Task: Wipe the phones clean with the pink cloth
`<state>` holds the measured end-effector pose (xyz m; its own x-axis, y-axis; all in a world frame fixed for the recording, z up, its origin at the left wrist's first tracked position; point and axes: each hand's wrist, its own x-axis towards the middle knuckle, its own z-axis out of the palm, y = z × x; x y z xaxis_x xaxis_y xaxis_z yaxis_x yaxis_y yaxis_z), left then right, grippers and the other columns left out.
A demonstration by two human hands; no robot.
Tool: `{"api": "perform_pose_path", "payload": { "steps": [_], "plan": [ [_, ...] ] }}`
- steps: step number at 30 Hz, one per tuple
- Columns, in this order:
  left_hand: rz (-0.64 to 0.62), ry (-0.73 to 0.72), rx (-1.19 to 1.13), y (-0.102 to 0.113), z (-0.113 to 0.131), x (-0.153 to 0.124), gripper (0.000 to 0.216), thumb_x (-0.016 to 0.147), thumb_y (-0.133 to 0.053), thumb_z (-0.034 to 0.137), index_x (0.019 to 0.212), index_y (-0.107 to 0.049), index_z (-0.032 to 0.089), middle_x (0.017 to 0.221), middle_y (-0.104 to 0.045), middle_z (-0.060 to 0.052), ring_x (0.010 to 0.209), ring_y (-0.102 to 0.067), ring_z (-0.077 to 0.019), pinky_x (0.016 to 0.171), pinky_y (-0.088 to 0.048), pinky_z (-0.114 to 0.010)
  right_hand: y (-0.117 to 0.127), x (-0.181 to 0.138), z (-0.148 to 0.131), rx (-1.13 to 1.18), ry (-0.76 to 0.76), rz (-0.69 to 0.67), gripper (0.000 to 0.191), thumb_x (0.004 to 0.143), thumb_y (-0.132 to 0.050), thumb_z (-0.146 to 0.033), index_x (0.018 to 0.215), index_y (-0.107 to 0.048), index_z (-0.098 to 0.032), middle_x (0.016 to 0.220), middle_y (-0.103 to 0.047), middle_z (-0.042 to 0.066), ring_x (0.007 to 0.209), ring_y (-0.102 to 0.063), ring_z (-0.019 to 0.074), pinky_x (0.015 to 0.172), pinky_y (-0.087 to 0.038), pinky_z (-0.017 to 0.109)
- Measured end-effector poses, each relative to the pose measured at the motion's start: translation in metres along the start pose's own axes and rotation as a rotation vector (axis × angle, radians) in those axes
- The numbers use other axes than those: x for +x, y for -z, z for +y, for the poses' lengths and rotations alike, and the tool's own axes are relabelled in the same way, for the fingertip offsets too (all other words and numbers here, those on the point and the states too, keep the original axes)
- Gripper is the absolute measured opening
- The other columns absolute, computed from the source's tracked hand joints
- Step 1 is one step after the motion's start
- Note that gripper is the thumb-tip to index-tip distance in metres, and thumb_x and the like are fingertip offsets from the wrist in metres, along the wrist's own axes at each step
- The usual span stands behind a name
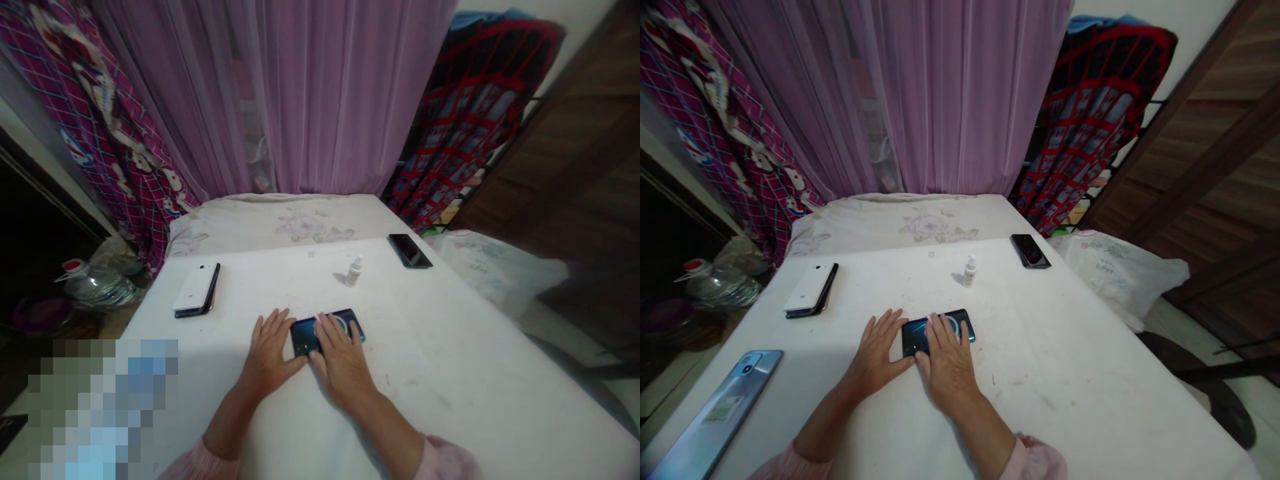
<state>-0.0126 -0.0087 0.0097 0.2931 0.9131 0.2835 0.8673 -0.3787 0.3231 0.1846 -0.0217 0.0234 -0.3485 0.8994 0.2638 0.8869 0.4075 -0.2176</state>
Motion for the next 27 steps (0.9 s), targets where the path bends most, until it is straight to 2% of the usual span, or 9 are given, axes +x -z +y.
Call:
{"api": "perform_pose_path", "payload": {
  "steps": [3,9,11,16,18,24,27],
  "plan": [
    [0.002,-0.001,0.004,0.0,0.0,0.0,0.061,0.077,-0.068,0.042,0.132,-0.052,0.021,0.146,-0.05,-0.015,0.138,-0.041,-0.0347,0.115,-0.024,-0.058,0.001,-0.004,-0.001,0.017,0.027,-0.007,0.046,0.097,-0.043,-0.029,0.141,-0.05,-0.019,0.149,-0.046,0.01,0.139,-0.039,0.0256,0.116,-0.018,0.054],
    [-0.024,0.003,0.006,0.002,0.0,0.001,0.063,0.077,-0.068,0.042,0.133,-0.051,0.019,0.147,-0.048,-0.016,0.14,-0.038,-0.035,0.116,-0.023,-0.059,0.01,0.007,0.029,-0.086,-0.244,-0.019,0.049,0.098,-0.038,-0.028,0.145,-0.044,-0.014,0.151,-0.042,0.014,0.139,-0.039,0.0301,0.11,-0.027,0.058],
    [-0.028,0.003,0.008,0.002,0.0,0.001,0.063,0.077,-0.067,0.042,0.133,-0.051,0.019,0.147,-0.048,-0.015,0.14,-0.038,-0.0348,0.116,-0.023,-0.059,0.009,0.009,0.026,-0.086,-0.226,-0.023,0.049,0.097,-0.038,-0.028,0.144,-0.045,-0.013,0.151,-0.042,0.015,0.139,-0.039,0.0303,0.11,-0.026,0.057],
    [-0.024,-0.005,0.021,0.002,0.0,0.0,0.062,0.077,-0.067,0.041,0.133,-0.051,0.019,0.147,-0.048,-0.016,0.139,-0.039,-0.0342,0.116,-0.023,-0.058,0.0,0.0,0.002,-0.007,-0.022,-0.016,0.048,0.097,-0.041,-0.03,0.142,-0.048,-0.017,0.151,-0.042,0.012,0.14,-0.038,0.0268,0.116,-0.017,0.054],
    [-0.026,-0.008,0.028,0.002,0.0,0.0,0.063,0.077,-0.067,0.041,0.133,-0.051,0.017,0.147,-0.048,-0.017,0.139,-0.039,-0.0348,0.115,-0.024,-0.059,0.0,-0.004,0.002,-0.003,0.0,-0.015,0.048,0.097,-0.042,-0.03,0.142,-0.049,-0.018,0.151,-0.043,0.011,0.139,-0.038,0.0263,0.117,-0.016,0.054],
    [-0.019,-0.018,0.03,0.002,0.0,0.001,0.062,0.078,-0.066,0.042,0.133,-0.051,0.019,0.147,-0.048,-0.016,0.139,-0.04,-0.0356,0.115,-0.025,-0.06,0.009,0.002,0.033,-0.097,-0.236,-0.028,0.051,0.098,-0.038,-0.027,0.146,-0.041,-0.013,0.153,-0.039,0.014,0.14,-0.037,0.0298,0.111,-0.025,0.058],
    [-0.018,-0.02,0.03,0.001,0.0,0.001,0.062,0.078,-0.066,0.043,0.132,-0.051,0.019,0.147,-0.048,-0.016,0.138,-0.04,-0.0358,0.114,-0.025,-0.06,0.006,0.004,0.028,-0.088,-0.21,-0.014,0.05,0.098,-0.039,-0.03,0.144,-0.043,-0.012,0.152,-0.04,0.014,0.14,-0.037,0.0302,0.111,-0.024,0.058]
  ]
}}
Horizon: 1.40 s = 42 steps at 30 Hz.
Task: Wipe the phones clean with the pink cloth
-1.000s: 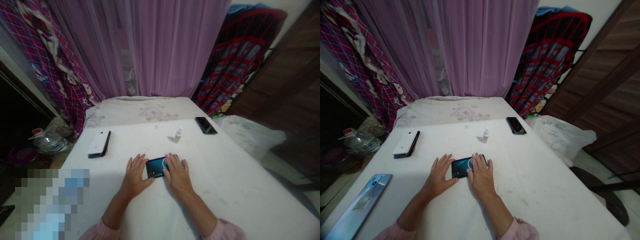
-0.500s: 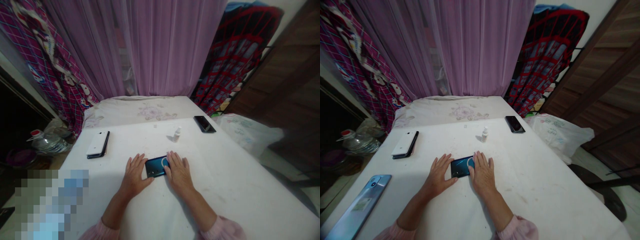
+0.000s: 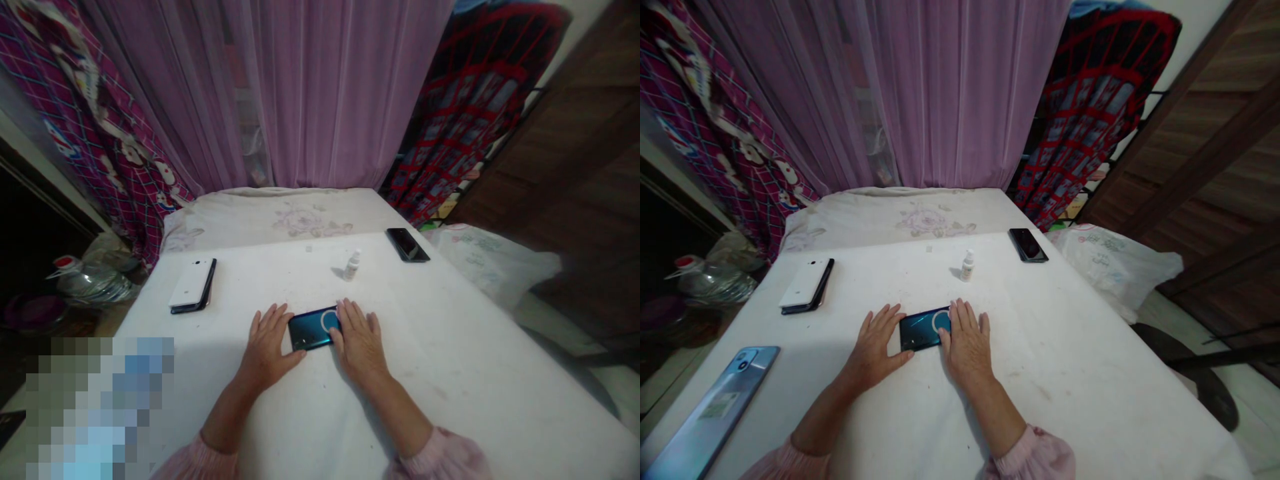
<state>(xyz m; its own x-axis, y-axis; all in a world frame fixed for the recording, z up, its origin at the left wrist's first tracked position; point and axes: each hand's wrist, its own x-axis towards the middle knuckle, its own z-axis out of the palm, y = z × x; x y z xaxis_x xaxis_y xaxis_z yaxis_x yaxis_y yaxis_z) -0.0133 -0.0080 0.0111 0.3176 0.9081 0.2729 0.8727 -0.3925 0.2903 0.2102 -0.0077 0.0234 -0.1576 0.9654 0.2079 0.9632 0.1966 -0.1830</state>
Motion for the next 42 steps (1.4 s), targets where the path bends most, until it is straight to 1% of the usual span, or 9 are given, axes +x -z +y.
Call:
{"api": "perform_pose_path", "payload": {
  "steps": [4,6,12,15,23,25,31,37,42],
  "plan": [
    [0.015,-0.008,0.002,-0.002,-0.001,-0.001,0.063,0.078,-0.066,0.045,0.133,-0.05,0.018,0.146,-0.049,-0.016,0.138,-0.041,-0.0356,0.114,-0.025,-0.06,-0.005,-0.01,-0.021,0.066,0.17,0.027,0.049,0.098,-0.039,-0.033,0.143,-0.046,-0.014,0.152,-0.041,0.012,0.14,-0.037,0.0278,0.115,-0.017,0.054],
    [0.024,-0.008,0.005,-0.003,-0.001,-0.001,0.063,0.078,-0.066,0.044,0.133,-0.051,0.018,0.146,-0.05,-0.016,0.138,-0.041,-0.0356,0.114,-0.025,-0.059,-0.006,-0.014,-0.022,0.076,0.189,0.028,0.048,0.099,-0.038,-0.033,0.142,-0.047,-0.015,0.152,-0.042,0.011,0.14,-0.037,0.0269,0.116,-0.015,0.054],
    [0.019,0.002,-0.004,-0.002,-0.001,0.0,0.062,0.078,-0.066,0.043,0.133,-0.051,0.02,0.146,-0.05,-0.015,0.138,-0.041,-0.0356,0.115,-0.024,-0.059,-0.003,-0.005,0.009,-0.001,-0.025,0.032,0.05,0.099,-0.035,-0.032,0.145,-0.043,-0.014,0.152,-0.041,0.014,0.139,-0.037,0.0299,0.113,-0.021,0.056],
    [0.007,0.002,-0.003,-0.002,-0.001,0.0,0.063,0.078,-0.066,0.043,0.133,-0.051,0.018,0.147,-0.049,-0.016,0.139,-0.04,-0.036,0.114,-0.024,-0.06,-0.004,-0.004,0.008,-0.004,-0.044,0.037,0.05,0.099,-0.035,-0.033,0.144,-0.045,-0.012,0.152,-0.041,0.015,0.139,-0.037,0.0309,0.112,-0.022,0.057],
    [0.016,0.004,0.007,-0.002,-0.001,0.0,0.061,0.077,-0.066,0.042,0.132,-0.052,0.02,0.145,-0.05,-0.015,0.138,-0.041,-0.0352,0.114,-0.025,-0.059,-0.011,-0.027,-0.036,0.109,0.273,0.075,0.049,0.098,-0.041,-0.035,0.142,-0.047,-0.015,0.151,-0.043,0.012,0.141,-0.035,0.0253,0.118,-0.013,0.052],
    [0.02,0.002,0.001,-0.002,-0.001,0.0,0.061,0.078,-0.066,0.043,0.133,-0.052,0.02,0.146,-0.05,-0.015,0.137,-0.042,-0.0353,0.115,-0.024,-0.059,-0.009,-0.025,-0.03,0.094,0.241,0.068,0.049,0.098,-0.042,-0.034,0.144,-0.045,-0.016,0.151,-0.043,0.012,0.141,-0.035,0.0258,0.117,-0.015,0.054],
    [0.017,-0.001,-0.015,-0.002,-0.001,-0.001,0.063,0.079,-0.065,0.044,0.134,-0.05,0.02,0.147,-0.048,-0.015,0.138,-0.04,-0.0351,0.115,-0.023,-0.059,0.0,-0.011,0.003,-0.021,-0.045,0.013,0.051,0.099,-0.035,-0.03,0.147,-0.039,-0.015,0.153,-0.039,0.014,0.141,-0.036,0.0293,0.11,-0.026,0.058],
    [0.008,0.0,-0.002,-0.002,-0.001,-0.001,0.063,0.078,-0.065,0.045,0.134,-0.05,0.019,0.146,-0.049,-0.016,0.138,-0.04,-0.0347,0.116,-0.023,-0.058,-0.001,-0.012,0.006,-0.027,-0.038,0.037,0.048,0.1,-0.032,-0.029,0.145,-0.043,-0.017,0.152,-0.041,0.013,0.14,-0.037,0.0284,0.109,-0.029,0.056],
    [0.015,0.003,-0.005,-0.002,0.0,-0.001,0.062,0.079,-0.065,0.043,0.134,-0.049,0.02,0.146,-0.049,-0.016,0.138,-0.04,-0.0345,0.116,-0.022,-0.058,-0.003,-0.011,0.001,-0.008,0.043,0.044,0.048,0.099,-0.036,-0.03,0.143,-0.046,-0.015,0.152,-0.041,0.014,0.139,-0.038,0.029,0.112,-0.024,0.057]
  ]
}}
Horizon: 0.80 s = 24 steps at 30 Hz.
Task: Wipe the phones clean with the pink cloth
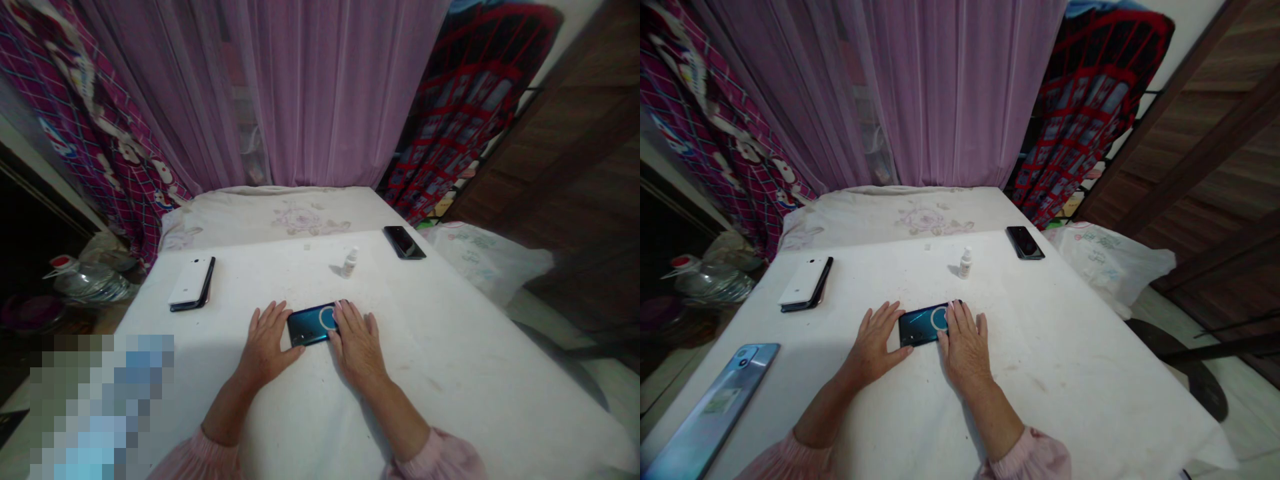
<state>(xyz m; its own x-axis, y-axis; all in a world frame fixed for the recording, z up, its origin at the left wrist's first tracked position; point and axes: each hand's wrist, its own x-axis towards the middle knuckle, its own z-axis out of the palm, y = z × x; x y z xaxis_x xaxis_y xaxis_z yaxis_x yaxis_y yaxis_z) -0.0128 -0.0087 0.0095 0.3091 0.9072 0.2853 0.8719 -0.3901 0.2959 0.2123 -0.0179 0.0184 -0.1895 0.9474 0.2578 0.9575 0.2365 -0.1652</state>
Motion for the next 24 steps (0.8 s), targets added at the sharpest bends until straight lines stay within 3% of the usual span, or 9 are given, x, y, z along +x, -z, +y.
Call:
{"api": "perform_pose_path", "payload": {
  "steps": [8,15,21,24],
  "plan": [
    [-0.02,-0.001,0.009,0.003,0.003,0.0,0.064,0.08,-0.065,0.043,0.135,-0.049,0.016,0.147,-0.048,-0.018,0.139,-0.04,-0.0352,0.115,-0.023,-0.06,0.0,0.017,-0.017,0.067,-0.033,-0.03,0.047,0.098,-0.04,-0.03,0.142,-0.047,-0.016,0.151,-0.042,0.014,0.138,-0.039,0.0299,0.113,-0.019,0.059],
    [-0.008,-0.017,0.01,0.002,0.001,0.0,0.061,0.08,-0.065,0.043,0.133,-0.05,0.018,0.146,-0.05,-0.017,0.138,-0.041,-0.0345,0.115,-0.024,-0.059,0.004,0.023,-0.044,0.184,0.176,-0.067,0.044,0.098,-0.043,-0.032,0.139,-0.051,-0.019,0.147,-0.048,0.011,0.138,-0.041,0.0256,0.117,-0.013,0.055],
    [-0.006,-0.013,0.005,0.003,0.001,0.0,0.062,0.08,-0.064,0.045,0.134,-0.05,0.018,0.146,-0.049,-0.016,0.138,-0.041,-0.0352,0.115,-0.023,-0.06,0.009,0.038,-0.009,0.081,-0.087,-0.053,0.042,0.1,-0.037,-0.031,0.137,-0.054,-0.017,0.146,-0.05,0.013,0.136,-0.042,0.0297,0.112,-0.02,0.06],
    [-0.018,-0.005,0.003,0.003,0.002,0.001,0.062,0.08,-0.065,0.045,0.134,-0.05,0.019,0.146,-0.049,-0.016,0.138,-0.04,-0.0357,0.115,-0.023,-0.06,0.009,0.04,-0.001,0.056,-0.135,-0.045,0.043,0.1,-0.036,-0.032,0.136,-0.054,-0.015,0.146,-0.049,0.014,0.136,-0.042,0.0313,0.11,-0.022,0.061]
  ]
}}
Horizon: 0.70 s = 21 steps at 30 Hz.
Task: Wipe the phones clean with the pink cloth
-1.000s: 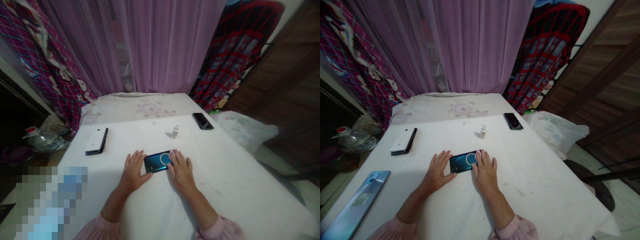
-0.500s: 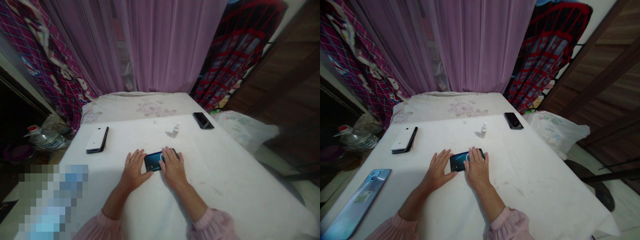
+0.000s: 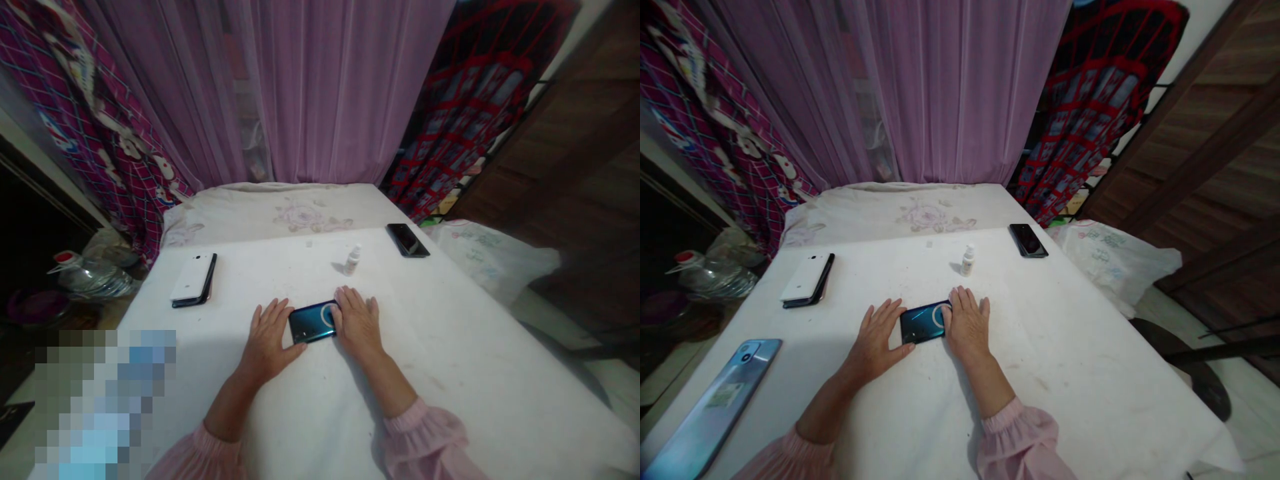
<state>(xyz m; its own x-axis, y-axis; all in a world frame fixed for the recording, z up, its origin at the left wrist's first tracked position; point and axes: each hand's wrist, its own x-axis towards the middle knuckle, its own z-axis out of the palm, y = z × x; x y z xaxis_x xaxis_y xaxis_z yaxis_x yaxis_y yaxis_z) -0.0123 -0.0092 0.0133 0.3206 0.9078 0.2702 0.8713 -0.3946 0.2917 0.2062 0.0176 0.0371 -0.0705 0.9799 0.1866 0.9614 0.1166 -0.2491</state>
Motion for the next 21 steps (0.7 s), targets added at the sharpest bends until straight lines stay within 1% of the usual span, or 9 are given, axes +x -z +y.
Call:
{"api": "perform_pose_path", "payload": {
  "steps": [2,6,8,9,11,15,17,19,21],
  "plan": [
    [0.0,0.002,-0.001,0.0,0.0,0.0,0.062,0.08,-0.065,0.045,0.134,-0.05,0.018,0.146,-0.049,-0.016,0.138,-0.04,-0.0357,0.115,-0.023,-0.06,-0.003,-0.002,-0.008,0.019,0.042,-0.002,0.042,0.1,-0.037,-0.032,0.135,-0.055,-0.016,0.145,-0.05,0.014,0.135,-0.042,0.0308,0.111,-0.02,0.06],
    [0.031,0.002,0.006,-0.002,0.0,-0.001,0.061,0.078,-0.065,0.042,0.134,-0.051,0.02,0.145,-0.051,-0.016,0.137,-0.042,-0.0352,0.115,-0.024,-0.059,-0.01,-0.01,-0.039,0.082,0.219,0.001,0.04,0.099,-0.041,-0.033,0.133,-0.056,-0.018,0.141,-0.055,0.012,0.134,-0.044,0.0271,0.115,-0.015,0.056],
    [0.038,-0.003,0.008,-0.002,0.0,-0.001,0.061,0.078,-0.065,0.04,0.134,-0.051,0.02,0.145,-0.051,-0.016,0.137,-0.042,-0.0348,0.115,-0.024,-0.058,-0.012,-0.013,-0.048,0.097,0.272,0.004,0.04,0.099,-0.043,-0.034,0.133,-0.056,-0.02,0.14,-0.056,0.012,0.134,-0.045,0.026,0.115,-0.015,0.055],
    [0.037,-0.006,0.005,-0.002,0.0,-0.001,0.061,0.078,-0.065,0.04,0.134,-0.051,0.02,0.145,-0.051,-0.016,0.137,-0.042,-0.0348,0.115,-0.024,-0.058,-0.012,-0.013,-0.048,0.097,0.274,0.008,0.039,0.099,-0.043,-0.034,0.132,-0.057,-0.021,0.14,-0.056,0.011,0.133,-0.046,0.0259,0.115,-0.015,0.055],
    [0.025,-0.006,-0.004,-0.001,0.001,0.0,0.062,0.078,-0.065,0.042,0.134,-0.05,0.02,0.145,-0.051,-0.016,0.137,-0.042,-0.0349,0.115,-0.023,-0.058,-0.01,-0.01,-0.039,0.081,0.229,0.02,0.038,0.099,-0.042,-0.033,0.13,-0.059,-0.022,0.139,-0.057,0.011,0.133,-0.046,0.0266,0.115,-0.016,0.056],
    [-0.008,0.014,-0.01,0.002,0.003,0.0,0.062,0.079,-0.066,0.042,0.134,-0.05,0.019,0.146,-0.049,-0.017,0.139,-0.04,-0.0349,0.115,-0.022,-0.059,-0.003,-0.004,-0.004,0.005,0.045,0.043,0.037,0.1,-0.038,-0.032,0.128,-0.061,-0.022,0.138,-0.057,0.012,0.132,-0.045,0.0303,0.111,-0.021,0.061],
    [-0.018,0.021,-0.01,0.003,0.004,0.0,0.062,0.079,-0.066,0.043,0.134,-0.05,0.019,0.147,-0.048,-0.016,0.139,-0.039,-0.0347,0.116,-0.022,-0.06,-0.001,-0.003,0.006,-0.026,-0.006,0.049,0.038,0.1,-0.037,-0.032,0.128,-0.06,-0.02,0.139,-0.057,0.013,0.132,-0.045,0.0314,0.109,-0.023,0.061],
    [-0.021,0.027,-0.012,0.003,0.005,0.0,0.061,0.079,-0.066,0.043,0.133,-0.051,0.02,0.147,-0.049,-0.015,0.139,-0.039,-0.0342,0.116,-0.022,-0.059,-0.003,-0.003,0.003,-0.032,0.004,0.05,0.038,0.1,-0.038,-0.032,0.128,-0.06,-0.019,0.14,-0.055,0.014,0.133,-0.044,0.0314,0.11,-0.023,0.061],
    [-0.022,0.032,-0.013,0.003,0.006,0.0,0.061,0.078,-0.067,0.043,0.133,-0.051,0.021,0.147,-0.049,-0.014,0.139,-0.039,-0.0337,0.116,-0.022,-0.059,-0.006,-0.005,-0.011,-0.011,0.066,0.044,0.037,0.099,-0.04,-0.033,0.126,-0.061,-0.018,0.141,-0.054,0.014,0.134,-0.043,0.031,0.111,-0.022,0.06]
  ]
}}
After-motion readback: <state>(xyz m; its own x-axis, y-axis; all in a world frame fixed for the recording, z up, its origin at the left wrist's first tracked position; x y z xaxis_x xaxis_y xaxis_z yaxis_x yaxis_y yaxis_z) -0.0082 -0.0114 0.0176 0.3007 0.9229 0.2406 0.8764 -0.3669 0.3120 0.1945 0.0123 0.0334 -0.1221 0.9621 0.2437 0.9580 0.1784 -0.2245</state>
